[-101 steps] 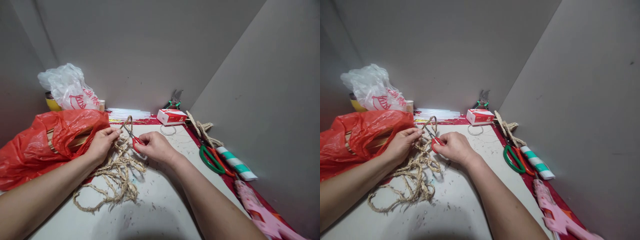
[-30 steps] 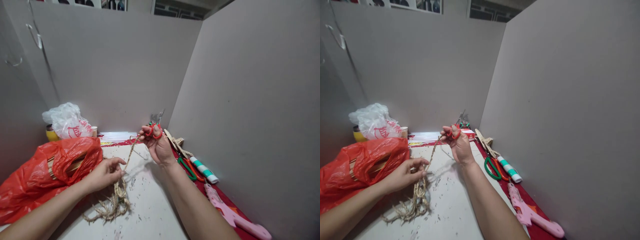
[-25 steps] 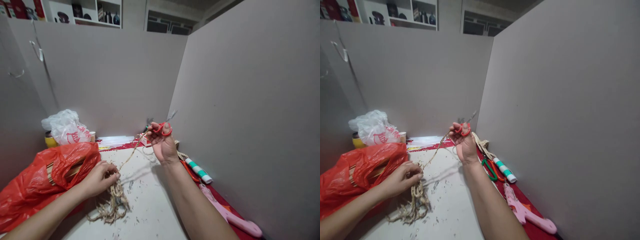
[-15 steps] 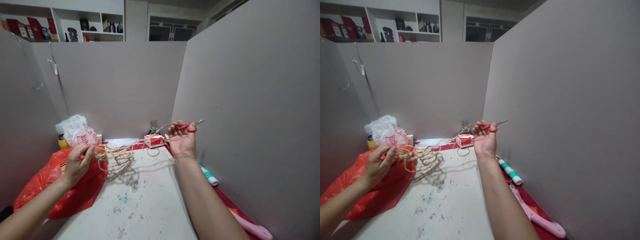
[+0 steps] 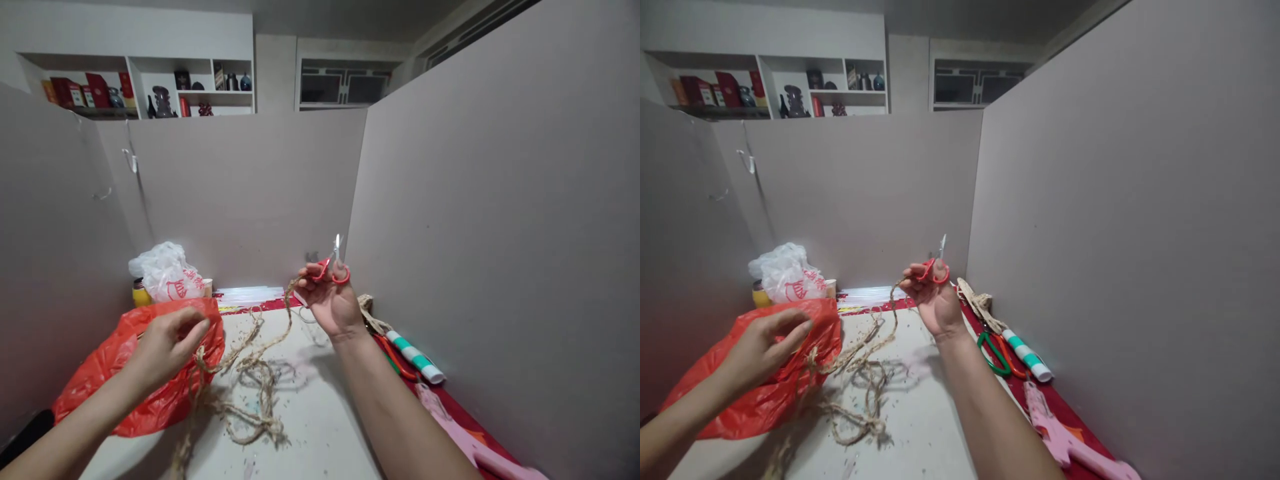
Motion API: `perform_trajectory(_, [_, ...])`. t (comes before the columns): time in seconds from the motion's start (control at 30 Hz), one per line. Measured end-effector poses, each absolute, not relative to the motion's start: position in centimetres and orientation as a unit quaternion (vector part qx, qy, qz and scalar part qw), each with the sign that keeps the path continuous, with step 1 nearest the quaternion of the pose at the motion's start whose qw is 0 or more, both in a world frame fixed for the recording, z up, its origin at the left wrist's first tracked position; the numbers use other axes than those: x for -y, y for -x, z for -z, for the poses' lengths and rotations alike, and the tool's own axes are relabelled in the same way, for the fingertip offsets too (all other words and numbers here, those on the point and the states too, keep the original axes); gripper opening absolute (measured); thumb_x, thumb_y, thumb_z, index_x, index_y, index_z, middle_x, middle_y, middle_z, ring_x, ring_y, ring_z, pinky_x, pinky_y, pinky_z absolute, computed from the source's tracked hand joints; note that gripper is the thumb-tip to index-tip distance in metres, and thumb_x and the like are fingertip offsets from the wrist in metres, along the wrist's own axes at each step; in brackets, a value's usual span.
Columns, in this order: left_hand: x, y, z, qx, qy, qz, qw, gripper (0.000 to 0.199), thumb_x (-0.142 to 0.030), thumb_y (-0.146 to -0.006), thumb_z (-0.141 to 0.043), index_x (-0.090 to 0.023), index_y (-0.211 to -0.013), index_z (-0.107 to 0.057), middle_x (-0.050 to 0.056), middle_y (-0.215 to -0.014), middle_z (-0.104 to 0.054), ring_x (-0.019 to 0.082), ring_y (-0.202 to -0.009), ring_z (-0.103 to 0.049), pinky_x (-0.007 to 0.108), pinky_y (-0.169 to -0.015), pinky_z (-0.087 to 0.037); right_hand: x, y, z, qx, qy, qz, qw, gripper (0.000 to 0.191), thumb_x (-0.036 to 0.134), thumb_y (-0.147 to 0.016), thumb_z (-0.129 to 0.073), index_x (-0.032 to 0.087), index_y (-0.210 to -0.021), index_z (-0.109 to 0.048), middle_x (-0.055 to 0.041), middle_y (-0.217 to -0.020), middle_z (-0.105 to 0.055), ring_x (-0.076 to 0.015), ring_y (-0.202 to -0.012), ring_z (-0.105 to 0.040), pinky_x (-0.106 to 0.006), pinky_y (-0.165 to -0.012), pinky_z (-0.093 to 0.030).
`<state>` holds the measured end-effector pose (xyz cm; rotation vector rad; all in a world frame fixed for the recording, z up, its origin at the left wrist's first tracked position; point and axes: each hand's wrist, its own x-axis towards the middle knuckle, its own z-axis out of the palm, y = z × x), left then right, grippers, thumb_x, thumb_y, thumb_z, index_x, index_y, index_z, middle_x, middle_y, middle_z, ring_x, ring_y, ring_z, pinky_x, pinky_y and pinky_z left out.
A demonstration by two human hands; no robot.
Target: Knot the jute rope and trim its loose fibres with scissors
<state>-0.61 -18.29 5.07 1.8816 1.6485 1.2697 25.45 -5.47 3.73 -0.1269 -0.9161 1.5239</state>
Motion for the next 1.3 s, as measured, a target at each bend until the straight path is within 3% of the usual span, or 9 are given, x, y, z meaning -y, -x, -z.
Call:
perform_trajectory(0.17, [15.0, -6.1, -3.7, -0.441, -0.640, -0.426, 0.462, 0.036, -0.042, -0.079, -0.063, -0.020, -0.107, -0.065, 0.008, -0.098, -0.069, 0.019, -0.094, -0.060, 0.032, -0.087, -0.042, 6.4, -23.7, -2.8, 0.456, 0.061, -0.678, 0.573, 0.036, 0.055, -0.074, -0.065, 0.020, -0.074, -0.073, -0.0038, -0.077, -0.070, -0.0141, -0.070, -0.063, -0.029, -0.073, -0.052])
perform_trajectory(0.3, [12.8, -7.7, -1.3, -0.326, -0.577, -0.435, 0.609, 0.030, -0.043, -0.081, -0.061, -0.018, -0.098, -0.064, 0.004, -0.073, -0.067, 0.016, -0.079, -0.064, 0.030, -0.080, -0.045, 5.6, -23.7, -2.1, 0.469, 0.081, -0.669, 0.571, 0.035, 0.054, -0.074, -0.066, 0.020, -0.075, -0.073, -0.0041, -0.076, -0.070, -0.0139, -0.070, -0.063, -0.027, -0.071, -0.051])
perform_trajectory(0.4, [12.7, -7.0, -0.5, -0.345, -0.564, -0.410, 0.627, 0.027, -0.043, -0.078, -0.065, -0.016, -0.080, -0.063, -0.002, -0.053, -0.056, 0.012, -0.052, -0.059, 0.024, -0.058, -0.044, 4.4, -24.3, -1.7, 0.445, 0.098, -0.662, 0.595, 0.038, 0.057, -0.071, -0.067, 0.019, -0.074, -0.073, -0.0031, -0.069, -0.068, -0.0142, -0.067, -0.064, -0.028, -0.070, -0.052])
perform_trajectory(0.57, [13.3, -5.7, 1.8, -0.448, -0.526, -0.339, 0.639, 0.033, -0.045, -0.071, -0.070, -0.014, -0.069, -0.060, 0.002, -0.060, -0.064, 0.010, -0.044, -0.056, 0.020, -0.043, -0.036, 2.5, -25.3, -0.3, 0.420, 0.133, -0.648, 0.622, 0.040, 0.059, -0.069, -0.067, 0.019, -0.073, -0.070, -0.0016, -0.066, -0.067, -0.0139, -0.066, -0.063, -0.031, -0.074, -0.052])
perform_trajectory(0.73, [11.8, -5.6, 6.1, -0.466, -0.463, -0.446, 0.608, 0.032, -0.040, -0.070, -0.071, -0.013, -0.084, -0.061, 0.000, -0.058, -0.064, 0.002, -0.033, -0.032, 0.018, -0.036, -0.019, 1.3, -25.1, 2.6, 0.566, 0.333, -0.592, 0.466, 0.041, 0.057, -0.066, -0.068, 0.016, -0.067, -0.064, -0.0011, -0.059, -0.063, -0.0126, -0.056, -0.059, -0.023, -0.053, -0.046])
perform_trajectory(0.83, [10.8, -5.1, 7.3, -0.471, -0.424, -0.493, 0.597, 0.039, -0.038, -0.070, -0.071, -0.015, -0.099, -0.056, 0.000, -0.061, -0.066, 0.002, -0.031, -0.030, 0.018, -0.035, -0.015, 0.7, -25.3, 4.2, 0.642, 0.472, -0.474, 0.374, 0.039, 0.054, -0.067, -0.067, 0.017, -0.059, -0.057, 0.0035, -0.045, -0.052, -0.0104, -0.041, -0.049, -0.019, -0.039, -0.032])
perform_trajectory(0.97, [10.4, -4.2, 7.6, -0.471, -0.402, -0.506, 0.601, 0.035, -0.036, -0.069, -0.071, -0.014, -0.091, -0.054, 0.000, -0.056, -0.064, 0.002, -0.029, -0.028, 0.018, -0.033, -0.013, 0.8, -25.4, 4.3, 0.649, 0.528, -0.435, 0.333, 0.041, 0.060, -0.072, -0.060, 0.019, -0.067, -0.055, 0.0027, -0.044, -0.052, -0.0126, -0.035, -0.048, -0.021, -0.034, -0.027])
perform_trajectory(1.1, [10.3, -4.0, 7.7, -0.475, -0.366, -0.521, 0.608, 0.034, -0.035, -0.068, -0.071, -0.016, -0.088, -0.051, 0.003, -0.066, -0.068, 0.002, -0.030, -0.036, 0.016, -0.032, -0.018, 1.2, -24.9, 3.5, 0.648, 0.547, -0.427, 0.314, 0.042, 0.062, -0.074, -0.057, 0.020, -0.073, -0.055, 0.0002, -0.048, -0.057, -0.0153, -0.038, -0.053, -0.022, -0.036, -0.033])
perform_trajectory(1.3, [10.3, -4.2, 7.6, -0.475, -0.324, -0.545, 0.610, 0.029, -0.029, -0.068, -0.072, -0.016, -0.082, -0.050, 0.004, -0.080, -0.068, 0.006, -0.041, -0.052, 0.016, -0.034, -0.033, -0.2, -26.3, 4.4, 0.692, 0.609, -0.226, 0.315, 0.039, 0.052, -0.079, -0.055, 0.019, -0.096, -0.064, -0.0041, -0.067, -0.066, -0.0153, -0.053, -0.059, -0.025, -0.051, -0.040])
